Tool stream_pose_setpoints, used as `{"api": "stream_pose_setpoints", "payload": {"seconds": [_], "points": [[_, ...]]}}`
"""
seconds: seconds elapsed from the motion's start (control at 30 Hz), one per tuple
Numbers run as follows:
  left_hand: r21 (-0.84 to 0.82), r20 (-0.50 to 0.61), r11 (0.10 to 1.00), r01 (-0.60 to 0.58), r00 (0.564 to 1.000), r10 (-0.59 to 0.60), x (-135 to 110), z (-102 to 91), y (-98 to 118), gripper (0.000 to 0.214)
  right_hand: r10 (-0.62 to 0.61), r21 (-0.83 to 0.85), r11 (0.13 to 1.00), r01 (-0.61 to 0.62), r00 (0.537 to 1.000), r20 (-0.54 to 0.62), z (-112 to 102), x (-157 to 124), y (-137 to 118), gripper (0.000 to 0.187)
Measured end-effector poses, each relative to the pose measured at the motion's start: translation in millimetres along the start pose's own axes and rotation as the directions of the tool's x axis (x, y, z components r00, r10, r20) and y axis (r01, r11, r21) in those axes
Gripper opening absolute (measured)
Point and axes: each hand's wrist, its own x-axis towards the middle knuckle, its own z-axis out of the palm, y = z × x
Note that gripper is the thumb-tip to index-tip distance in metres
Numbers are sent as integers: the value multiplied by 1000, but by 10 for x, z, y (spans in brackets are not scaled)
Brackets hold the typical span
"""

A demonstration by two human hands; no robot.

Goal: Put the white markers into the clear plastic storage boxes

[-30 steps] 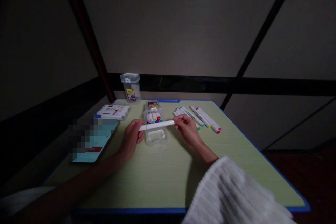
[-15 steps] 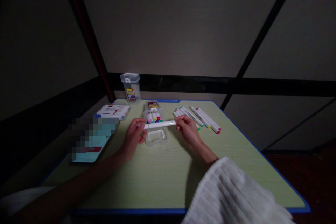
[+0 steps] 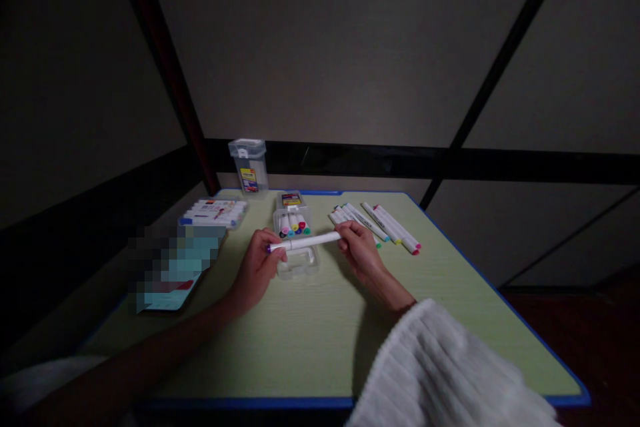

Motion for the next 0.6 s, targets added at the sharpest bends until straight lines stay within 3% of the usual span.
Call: {"api": "stream_pose_setpoints", "payload": {"seconds": [0.13,0.3,0.6], "points": [[22,67,995,-94,994,92,-65,17,2,6,2,19,1000,-2,1000,18,-11,4,20,23],[-1,96,1000,31,995,-31,-74,30,16,9,2,12,1000,-3,999,51,-15,0,22,26],[-131,1,985,109,994,-110,33,24,9,18,-73,21,997,72,995,66,58,-66,-21,21]]}}
